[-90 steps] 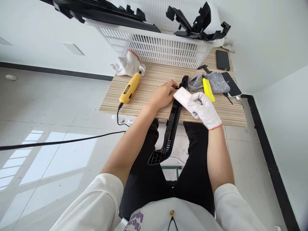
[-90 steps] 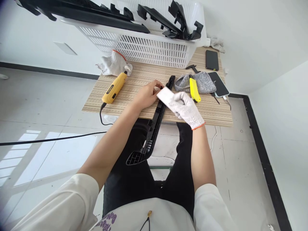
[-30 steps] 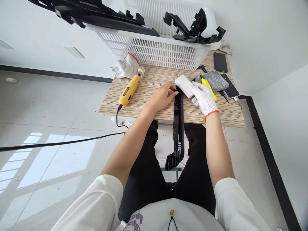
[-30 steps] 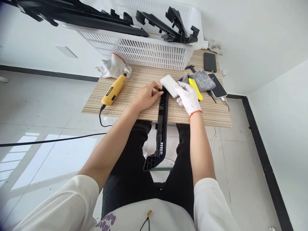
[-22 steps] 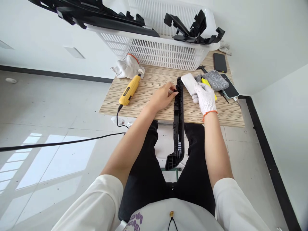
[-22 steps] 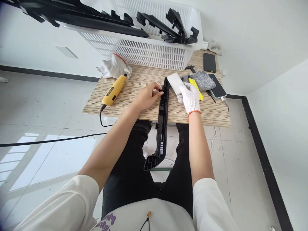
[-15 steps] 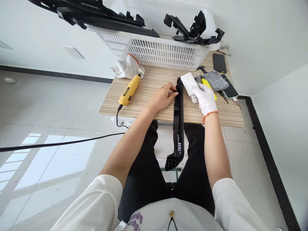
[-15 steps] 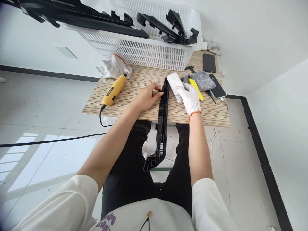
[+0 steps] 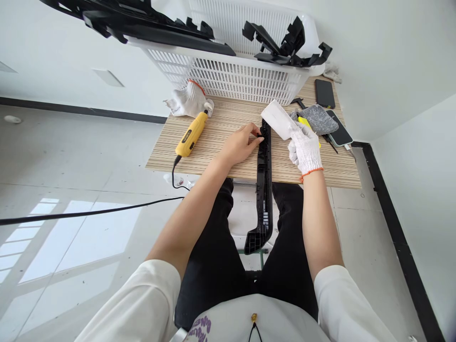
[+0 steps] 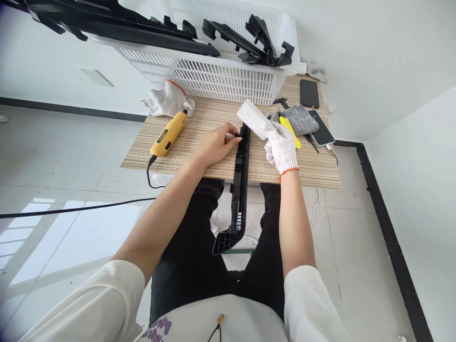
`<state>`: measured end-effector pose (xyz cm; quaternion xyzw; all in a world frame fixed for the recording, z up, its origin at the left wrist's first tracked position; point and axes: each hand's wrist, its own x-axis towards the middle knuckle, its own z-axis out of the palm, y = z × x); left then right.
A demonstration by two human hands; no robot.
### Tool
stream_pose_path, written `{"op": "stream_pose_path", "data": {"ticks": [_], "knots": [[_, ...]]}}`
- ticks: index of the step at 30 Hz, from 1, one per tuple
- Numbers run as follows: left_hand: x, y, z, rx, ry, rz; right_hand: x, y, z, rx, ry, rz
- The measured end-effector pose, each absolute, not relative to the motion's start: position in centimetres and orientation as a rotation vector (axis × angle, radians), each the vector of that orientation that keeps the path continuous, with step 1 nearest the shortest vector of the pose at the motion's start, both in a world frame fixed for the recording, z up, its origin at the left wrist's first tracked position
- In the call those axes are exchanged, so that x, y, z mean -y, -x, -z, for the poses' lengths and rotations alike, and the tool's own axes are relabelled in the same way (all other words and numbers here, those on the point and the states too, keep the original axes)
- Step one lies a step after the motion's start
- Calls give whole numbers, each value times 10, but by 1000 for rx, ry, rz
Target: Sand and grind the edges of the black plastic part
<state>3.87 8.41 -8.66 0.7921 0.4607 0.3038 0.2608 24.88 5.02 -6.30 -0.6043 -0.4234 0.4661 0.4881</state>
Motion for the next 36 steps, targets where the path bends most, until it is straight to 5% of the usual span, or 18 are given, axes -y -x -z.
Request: {"op": "stream_pose_path", "data": {"ticks": [36], "knots": [[-81, -39, 82, -1258, -2100, -810, -53, -242, 64, 1071, 1470, -1119]]}}
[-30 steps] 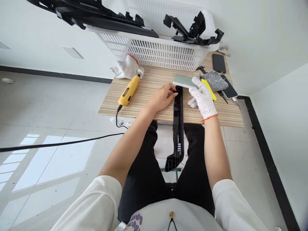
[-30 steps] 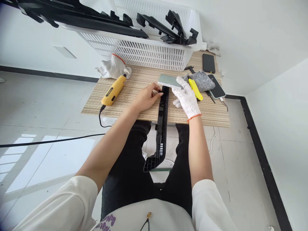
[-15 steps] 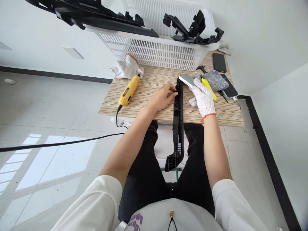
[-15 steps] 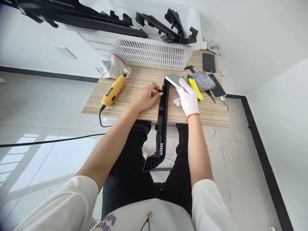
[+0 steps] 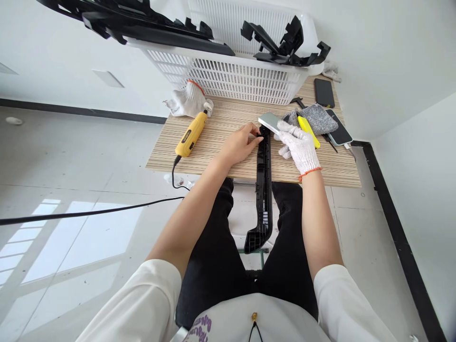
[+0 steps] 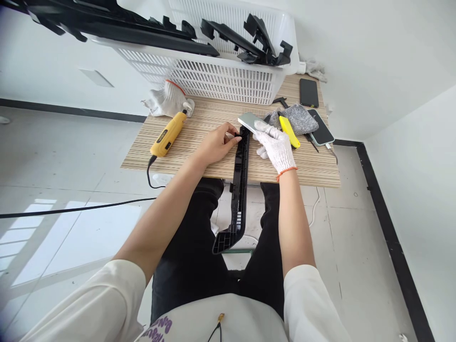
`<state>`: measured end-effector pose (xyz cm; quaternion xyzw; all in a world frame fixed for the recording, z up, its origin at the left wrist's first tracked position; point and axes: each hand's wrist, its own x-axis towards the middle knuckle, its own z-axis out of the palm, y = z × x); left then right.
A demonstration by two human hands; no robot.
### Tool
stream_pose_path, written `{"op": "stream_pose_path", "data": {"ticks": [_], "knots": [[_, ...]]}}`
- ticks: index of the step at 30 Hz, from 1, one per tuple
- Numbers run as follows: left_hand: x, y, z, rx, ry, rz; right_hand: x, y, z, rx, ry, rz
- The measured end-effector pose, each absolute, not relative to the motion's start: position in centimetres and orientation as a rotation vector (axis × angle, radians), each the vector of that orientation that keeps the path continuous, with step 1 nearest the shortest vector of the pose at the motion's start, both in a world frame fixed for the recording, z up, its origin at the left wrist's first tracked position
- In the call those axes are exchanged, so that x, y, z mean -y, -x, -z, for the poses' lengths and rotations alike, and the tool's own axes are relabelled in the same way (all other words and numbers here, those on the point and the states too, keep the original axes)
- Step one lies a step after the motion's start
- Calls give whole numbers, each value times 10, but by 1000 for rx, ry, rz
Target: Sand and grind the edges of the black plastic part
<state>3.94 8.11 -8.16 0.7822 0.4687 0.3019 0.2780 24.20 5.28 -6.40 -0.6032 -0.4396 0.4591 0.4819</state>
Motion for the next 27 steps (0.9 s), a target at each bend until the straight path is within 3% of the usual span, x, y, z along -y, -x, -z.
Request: {"op": "stream_pose_path", "data": {"ticks": [27], "knots": [[-83, -38, 85, -1254, -2128, -815, -54, -243, 67, 1093, 1451, -1124]]}}
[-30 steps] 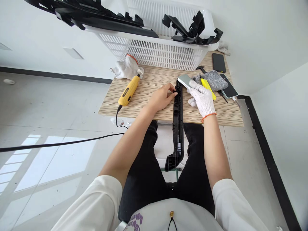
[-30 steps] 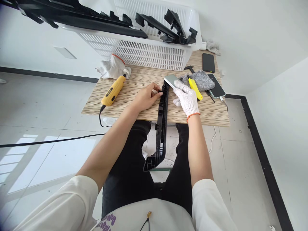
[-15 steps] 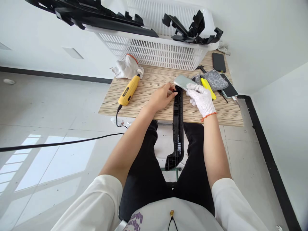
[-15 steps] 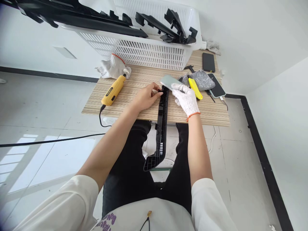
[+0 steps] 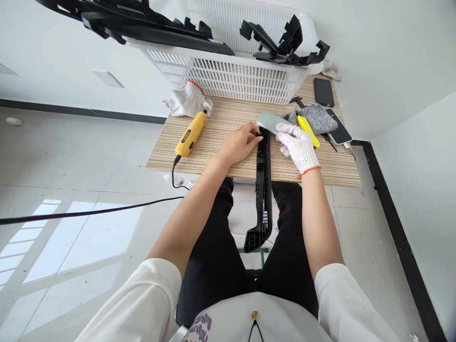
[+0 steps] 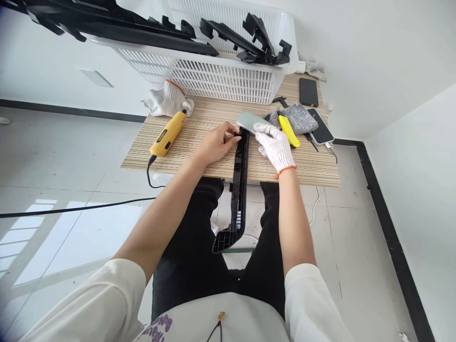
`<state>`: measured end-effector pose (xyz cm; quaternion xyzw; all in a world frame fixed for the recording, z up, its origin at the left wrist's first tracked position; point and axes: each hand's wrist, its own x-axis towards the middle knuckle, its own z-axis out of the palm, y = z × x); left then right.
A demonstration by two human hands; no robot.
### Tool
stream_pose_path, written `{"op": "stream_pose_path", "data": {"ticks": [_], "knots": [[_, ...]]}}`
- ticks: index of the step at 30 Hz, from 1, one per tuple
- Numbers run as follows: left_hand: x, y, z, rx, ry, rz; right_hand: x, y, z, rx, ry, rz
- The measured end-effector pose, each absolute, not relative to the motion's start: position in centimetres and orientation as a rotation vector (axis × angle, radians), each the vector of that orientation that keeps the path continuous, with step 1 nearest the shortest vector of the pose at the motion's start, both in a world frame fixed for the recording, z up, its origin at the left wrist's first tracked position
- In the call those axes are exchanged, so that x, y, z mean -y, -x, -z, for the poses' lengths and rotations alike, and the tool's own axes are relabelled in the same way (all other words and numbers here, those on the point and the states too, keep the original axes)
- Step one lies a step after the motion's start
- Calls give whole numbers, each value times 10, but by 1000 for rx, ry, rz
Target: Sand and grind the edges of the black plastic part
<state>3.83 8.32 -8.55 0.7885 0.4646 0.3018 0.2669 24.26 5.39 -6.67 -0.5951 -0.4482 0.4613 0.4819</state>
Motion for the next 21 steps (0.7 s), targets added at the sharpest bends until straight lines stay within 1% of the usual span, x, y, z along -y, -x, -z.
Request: {"op": "stream_pose_path", "data": {"ticks": [21], "knots": [[-83, -38, 84, -1242, -2119, -825, -50, -241, 57, 1000, 1484, -1173]]}}
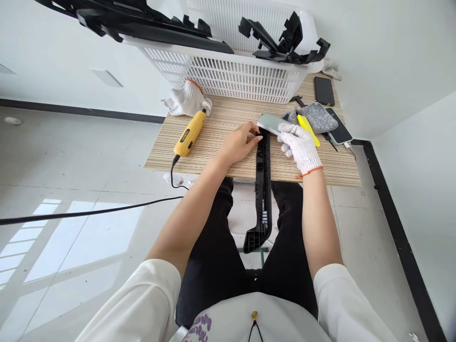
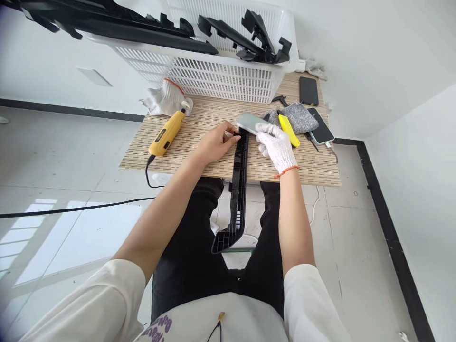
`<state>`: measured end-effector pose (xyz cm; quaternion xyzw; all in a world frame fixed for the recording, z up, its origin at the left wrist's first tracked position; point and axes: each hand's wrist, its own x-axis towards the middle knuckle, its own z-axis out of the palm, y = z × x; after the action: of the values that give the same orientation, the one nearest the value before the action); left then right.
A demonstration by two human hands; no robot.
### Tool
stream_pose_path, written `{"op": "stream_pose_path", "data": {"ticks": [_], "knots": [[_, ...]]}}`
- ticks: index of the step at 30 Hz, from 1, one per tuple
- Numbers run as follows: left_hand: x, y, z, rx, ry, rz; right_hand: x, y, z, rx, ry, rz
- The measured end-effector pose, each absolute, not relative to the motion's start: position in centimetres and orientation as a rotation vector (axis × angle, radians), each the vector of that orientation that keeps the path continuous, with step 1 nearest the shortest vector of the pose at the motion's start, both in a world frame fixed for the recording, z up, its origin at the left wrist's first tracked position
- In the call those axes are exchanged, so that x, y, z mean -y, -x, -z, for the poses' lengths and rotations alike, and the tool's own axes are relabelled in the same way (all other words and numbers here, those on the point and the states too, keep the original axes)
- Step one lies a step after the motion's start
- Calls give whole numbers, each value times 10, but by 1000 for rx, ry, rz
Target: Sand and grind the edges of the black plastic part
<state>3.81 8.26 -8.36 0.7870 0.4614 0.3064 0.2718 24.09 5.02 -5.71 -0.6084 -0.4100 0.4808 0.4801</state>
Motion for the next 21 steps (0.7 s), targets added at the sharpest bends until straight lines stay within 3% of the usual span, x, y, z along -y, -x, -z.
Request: {"op": "stream_pose_path", "data": {"ticks": [21], "knots": [[-81, -39, 81, -1255, -2107, -810, -52, -246, 59, 943, 1463, -1222]]}}
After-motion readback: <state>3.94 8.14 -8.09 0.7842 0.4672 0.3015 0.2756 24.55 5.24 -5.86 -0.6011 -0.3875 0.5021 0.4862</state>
